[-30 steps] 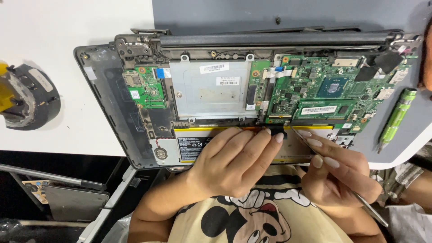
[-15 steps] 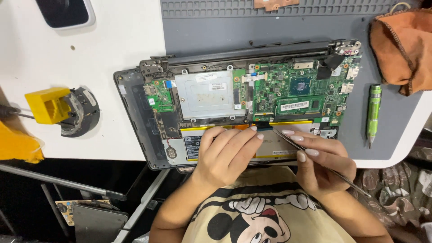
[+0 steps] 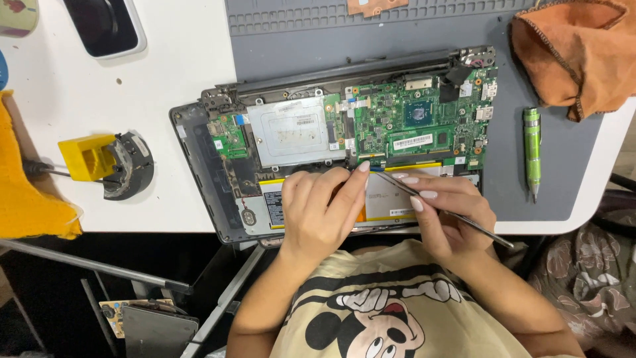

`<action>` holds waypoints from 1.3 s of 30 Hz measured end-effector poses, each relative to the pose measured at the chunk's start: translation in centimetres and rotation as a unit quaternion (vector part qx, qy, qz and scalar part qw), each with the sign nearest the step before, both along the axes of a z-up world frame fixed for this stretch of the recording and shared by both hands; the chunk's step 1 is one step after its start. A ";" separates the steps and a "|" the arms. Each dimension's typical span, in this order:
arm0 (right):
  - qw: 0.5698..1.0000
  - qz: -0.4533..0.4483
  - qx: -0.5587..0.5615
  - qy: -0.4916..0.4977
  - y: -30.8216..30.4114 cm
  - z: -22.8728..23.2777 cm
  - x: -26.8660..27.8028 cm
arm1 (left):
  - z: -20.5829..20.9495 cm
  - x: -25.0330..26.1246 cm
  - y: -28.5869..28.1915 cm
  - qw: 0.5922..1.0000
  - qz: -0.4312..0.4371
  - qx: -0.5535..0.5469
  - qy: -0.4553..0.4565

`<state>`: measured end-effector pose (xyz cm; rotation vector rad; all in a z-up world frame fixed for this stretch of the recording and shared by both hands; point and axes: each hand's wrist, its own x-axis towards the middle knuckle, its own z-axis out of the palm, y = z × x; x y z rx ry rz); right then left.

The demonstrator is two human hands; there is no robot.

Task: The person uses tweezers to carefully remove a small black component from the motherboard of a disassembled laptop. They then use the tweezers to lift and peel back a white protective sticker covering the battery area, revealing the orange battery underneath.

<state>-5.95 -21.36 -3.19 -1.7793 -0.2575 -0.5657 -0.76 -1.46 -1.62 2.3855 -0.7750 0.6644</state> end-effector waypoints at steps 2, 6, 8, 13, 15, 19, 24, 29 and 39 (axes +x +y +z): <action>1.000 0.003 -0.004 0.004 -0.1 0.2 -0.1 | 0.0 -0.1 0.0 1.000 0.001 0.013 0.001; 1.000 0.000 -0.011 0.018 -0.2 0.3 0.0 | -0.3 -0.3 -0.2 1.000 0.002 0.027 -0.005; 1.000 0.002 -0.002 0.014 0.0 0.5 0.1 | -0.3 -0.3 -0.3 1.000 0.004 0.029 -0.011; 1.000 -0.009 0.005 0.013 -0.3 -0.1 0.0 | 0.0 -0.2 -0.4 0.998 0.014 0.043 -0.033; 1.000 -0.025 0.001 0.014 -0.6 -0.3 -0.2 | 0.0 -0.3 -0.4 0.998 0.017 0.041 -0.037; 0.991 -0.090 0.037 0.091 0.6 1.1 -0.9 | 0.4 -0.7 -0.1 0.997 0.015 0.070 0.021; 0.989 -0.087 0.030 0.118 0.7 1.3 -1.1 | 0.8 -0.6 -0.2 0.998 0.018 0.060 0.018; 0.990 -0.069 -0.006 0.125 0.5 1.4 -0.9 | 0.9 -0.7 0.0 0.997 0.027 0.067 0.035; 0.990 -0.053 -0.020 0.133 0.6 1.5 -0.6 | 1.1 -0.7 0.2 0.994 0.037 0.015 0.102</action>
